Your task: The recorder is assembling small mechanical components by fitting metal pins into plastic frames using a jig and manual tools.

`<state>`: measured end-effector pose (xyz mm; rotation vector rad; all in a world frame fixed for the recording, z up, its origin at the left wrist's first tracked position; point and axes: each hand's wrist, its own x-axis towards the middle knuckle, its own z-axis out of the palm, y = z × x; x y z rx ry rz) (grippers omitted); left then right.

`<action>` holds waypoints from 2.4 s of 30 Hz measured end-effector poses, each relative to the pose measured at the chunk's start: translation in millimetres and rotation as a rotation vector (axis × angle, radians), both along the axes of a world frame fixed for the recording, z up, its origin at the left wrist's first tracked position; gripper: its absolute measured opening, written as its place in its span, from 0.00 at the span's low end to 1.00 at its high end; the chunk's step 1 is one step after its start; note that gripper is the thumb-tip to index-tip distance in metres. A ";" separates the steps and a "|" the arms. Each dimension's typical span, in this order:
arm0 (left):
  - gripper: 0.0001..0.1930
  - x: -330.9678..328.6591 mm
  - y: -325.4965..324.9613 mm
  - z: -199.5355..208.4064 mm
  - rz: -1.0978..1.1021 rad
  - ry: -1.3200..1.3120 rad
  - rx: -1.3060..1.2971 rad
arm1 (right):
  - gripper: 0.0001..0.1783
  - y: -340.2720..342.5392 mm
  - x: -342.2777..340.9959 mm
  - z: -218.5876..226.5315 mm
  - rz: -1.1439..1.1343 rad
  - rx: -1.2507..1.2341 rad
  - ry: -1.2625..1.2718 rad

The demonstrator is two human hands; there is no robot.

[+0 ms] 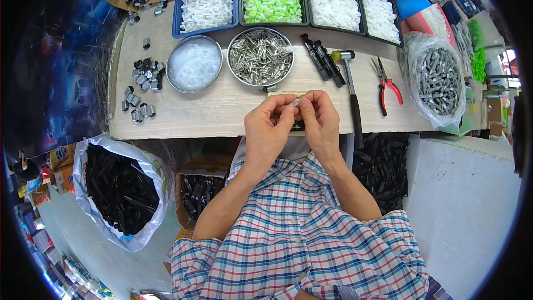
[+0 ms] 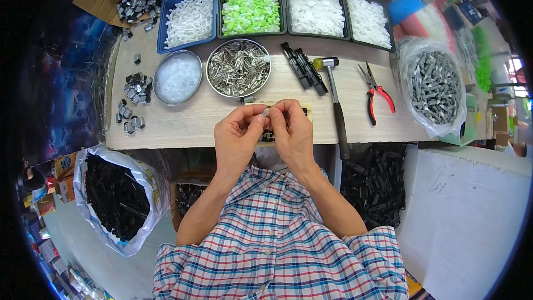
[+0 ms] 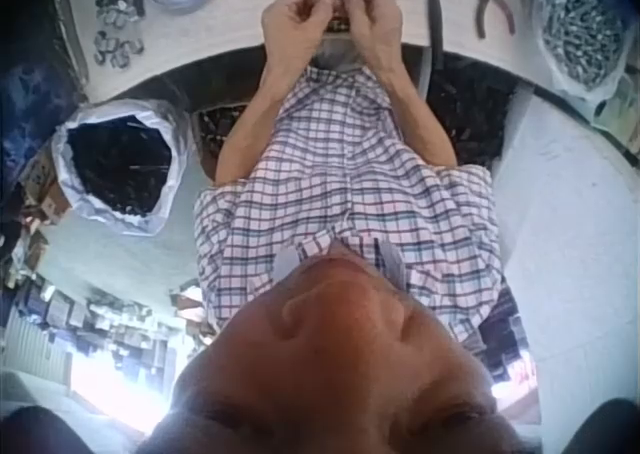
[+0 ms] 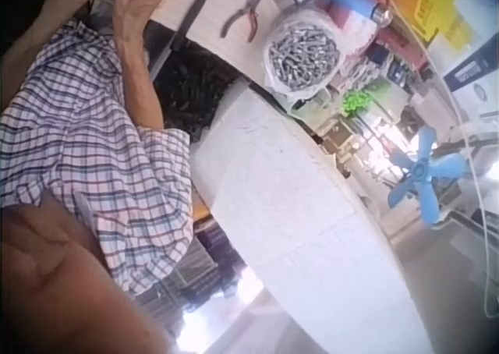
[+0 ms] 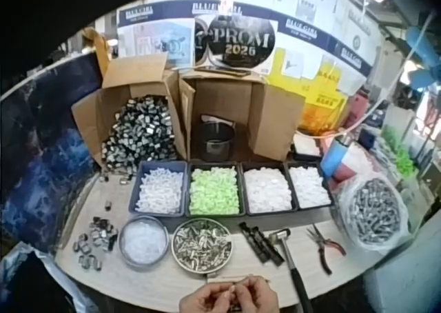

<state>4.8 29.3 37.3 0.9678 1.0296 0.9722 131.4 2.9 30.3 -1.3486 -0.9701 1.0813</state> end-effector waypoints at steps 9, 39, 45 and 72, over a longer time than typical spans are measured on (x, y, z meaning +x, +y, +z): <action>0.11 3.8 -11.2 8.3 0.053 0.100 0.092 | 0.06 -1.4 2.9 -6.4 -0.082 0.471 -0.682; 0.11 -16.3 -19.2 -2.7 0.013 0.480 0.623 | 0.09 5.8 55.0 2.4 0.184 0.292 -0.890; 0.11 -11.7 -17.7 -10.8 -0.097 0.637 0.789 | 0.09 23.5 61.8 -2.8 0.311 0.379 -0.976; 0.05 11.7 -34.3 -23.0 -0.293 1.050 1.121 | 0.08 33.2 75.9 -3.7 0.461 0.183 -0.826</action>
